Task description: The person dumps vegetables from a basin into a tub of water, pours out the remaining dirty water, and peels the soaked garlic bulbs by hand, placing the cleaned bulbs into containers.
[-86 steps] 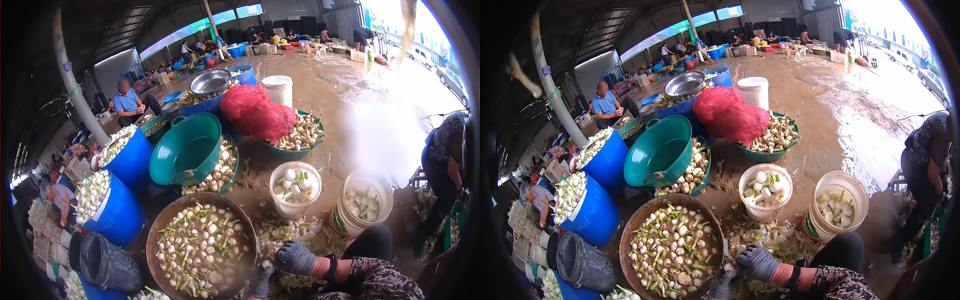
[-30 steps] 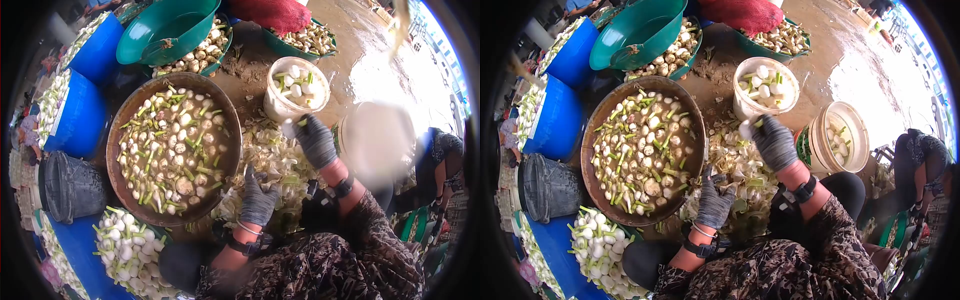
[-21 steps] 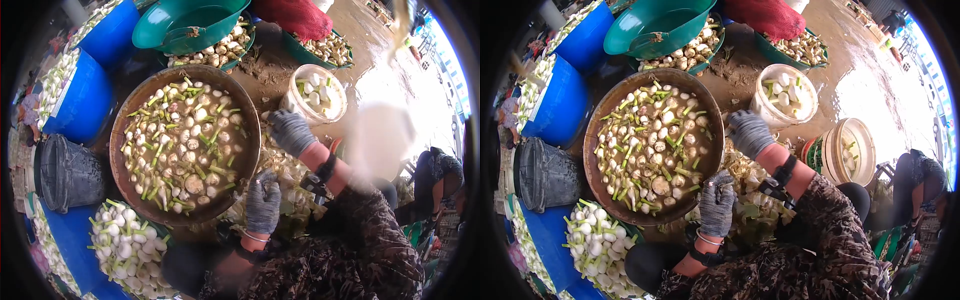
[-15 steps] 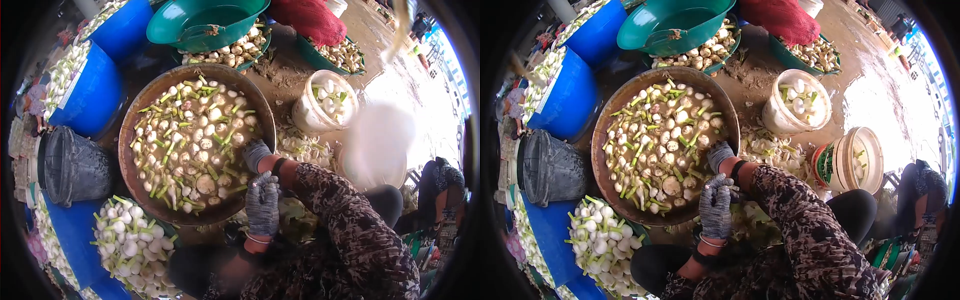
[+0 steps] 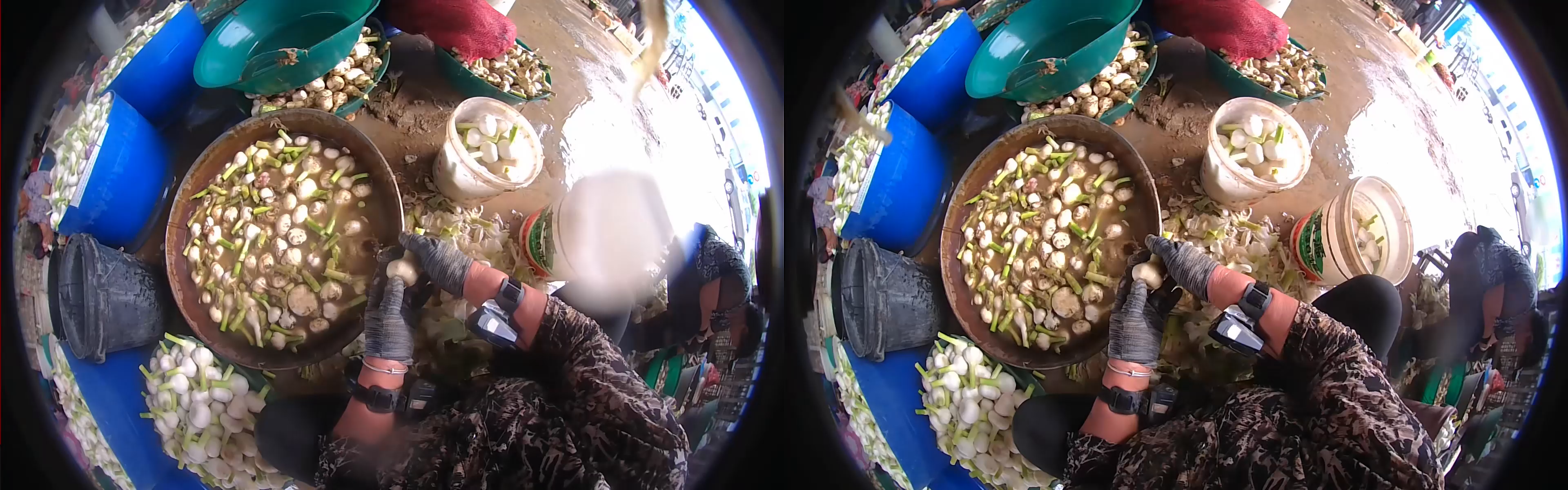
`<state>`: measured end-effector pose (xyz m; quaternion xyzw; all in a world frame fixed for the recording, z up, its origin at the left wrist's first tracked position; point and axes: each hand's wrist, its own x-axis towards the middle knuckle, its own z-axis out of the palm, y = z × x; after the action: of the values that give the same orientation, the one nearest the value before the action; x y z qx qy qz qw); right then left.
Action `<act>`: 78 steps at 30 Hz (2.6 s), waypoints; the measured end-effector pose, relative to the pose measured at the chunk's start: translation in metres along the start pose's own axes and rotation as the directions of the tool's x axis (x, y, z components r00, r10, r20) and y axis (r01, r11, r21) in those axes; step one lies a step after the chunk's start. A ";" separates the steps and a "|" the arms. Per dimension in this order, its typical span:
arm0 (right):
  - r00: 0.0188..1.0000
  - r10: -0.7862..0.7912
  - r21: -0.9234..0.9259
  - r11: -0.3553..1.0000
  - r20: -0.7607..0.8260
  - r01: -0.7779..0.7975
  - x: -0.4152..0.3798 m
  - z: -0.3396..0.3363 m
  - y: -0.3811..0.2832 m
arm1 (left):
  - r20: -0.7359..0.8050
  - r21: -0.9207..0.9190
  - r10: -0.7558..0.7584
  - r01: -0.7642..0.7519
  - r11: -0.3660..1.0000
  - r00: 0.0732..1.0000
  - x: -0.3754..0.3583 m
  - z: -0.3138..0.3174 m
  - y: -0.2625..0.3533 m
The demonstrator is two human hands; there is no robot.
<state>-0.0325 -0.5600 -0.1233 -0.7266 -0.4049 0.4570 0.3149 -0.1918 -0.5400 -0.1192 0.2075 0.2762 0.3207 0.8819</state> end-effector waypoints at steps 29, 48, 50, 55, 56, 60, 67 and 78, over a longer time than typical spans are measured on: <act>0.802 -0.215 -0.335 0.942 -0.557 0.020 -0.100 -0.062 0.042 | 0.206 0.341 0.038 -0.108 0.934 0.978 -0.038 0.029 -0.032; 0.910 -0.331 -0.309 0.918 -0.248 0.250 -0.126 -0.036 0.010 | 0.412 0.893 -0.091 -0.381 0.242 0.907 -0.043 0.040 -0.009; 0.970 -0.133 -0.079 0.990 -0.204 0.119 -0.121 -0.035 0.017 | 0.456 0.877 -0.098 -0.428 0.220 0.884 -0.043 0.042 -0.008; 0.953 -0.264 0.095 0.955 -0.151 0.280 -0.124 -0.036 0.022 | 0.479 0.865 -0.037 -0.466 0.185 0.877 -0.038 0.037 -0.013; 0.948 -0.298 0.079 0.948 -0.114 0.307 -0.127 -0.037 0.019 | 0.473 0.872 -0.029 -0.463 0.156 0.881 -0.037 0.036 -0.014; 0.757 -0.619 -0.346 0.771 -0.209 0.534 -0.132 -0.037 0.008 | 0.379 0.792 -0.155 -0.233 0.565 0.912 -0.037 0.029 -0.012; 0.926 -0.170 -0.006 0.984 -0.336 0.179 -0.120 -0.027 0.023 | 0.453 0.887 -0.030 -0.447 0.114 0.891 -0.045 0.048 -0.009; 0.995 -0.074 -0.301 0.949 0.062 0.089 -0.132 -0.012 0.043 | -0.061 0.374 0.120 -0.089 0.923 0.991 -0.018 0.011 -0.017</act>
<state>-0.0418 -0.6974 -0.0999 -0.7374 -0.5077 0.3940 0.2078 -0.1889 -0.5667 -0.1131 0.3710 0.3564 0.3179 0.7964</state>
